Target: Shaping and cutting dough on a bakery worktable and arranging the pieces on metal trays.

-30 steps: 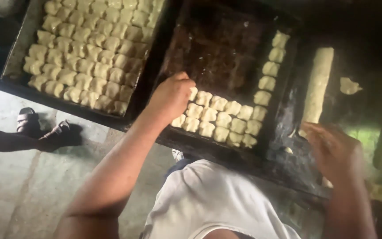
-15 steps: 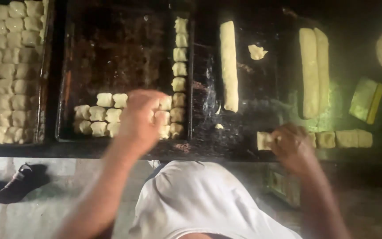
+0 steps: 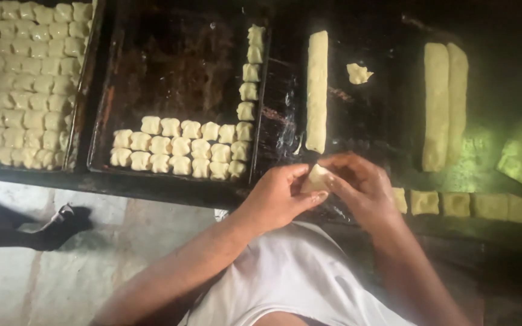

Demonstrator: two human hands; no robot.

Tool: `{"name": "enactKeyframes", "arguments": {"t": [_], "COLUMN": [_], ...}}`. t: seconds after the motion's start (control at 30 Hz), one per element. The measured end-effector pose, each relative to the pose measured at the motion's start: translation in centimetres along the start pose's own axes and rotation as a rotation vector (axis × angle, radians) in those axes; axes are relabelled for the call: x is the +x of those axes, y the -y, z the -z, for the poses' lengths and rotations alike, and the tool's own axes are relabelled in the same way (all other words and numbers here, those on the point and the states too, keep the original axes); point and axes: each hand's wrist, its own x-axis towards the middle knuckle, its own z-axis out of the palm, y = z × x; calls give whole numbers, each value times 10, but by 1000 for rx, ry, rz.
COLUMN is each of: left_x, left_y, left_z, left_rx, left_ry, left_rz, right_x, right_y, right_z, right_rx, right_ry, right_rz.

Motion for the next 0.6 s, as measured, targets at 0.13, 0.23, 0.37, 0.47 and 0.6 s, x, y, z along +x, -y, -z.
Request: {"name": "enactKeyframes", "arguments": {"t": [0.13,0.23,0.37,0.47,0.6], "left_x": [9,12,1,-2,-10], "left_y": [12,33,8,11,-3], "left_z": [-7,-2,6,4,-4], "left_rx": [-52,-391,-275,85,216], "left_ry": [-100,-131,-107,-143,-258], "left_rz": [63,74,128,-153,-186], "right_x": [-1,-9,-14,-13,-2], "right_y": [-19,-4,0,1,-13], "right_z": [4,-6,-17,-13,3], "right_rx": [-380,-588,-718,-790,-392], "right_ry": [-57,-78,-91,-110,-26], "right_rz": [359,630,721,822,502]}}
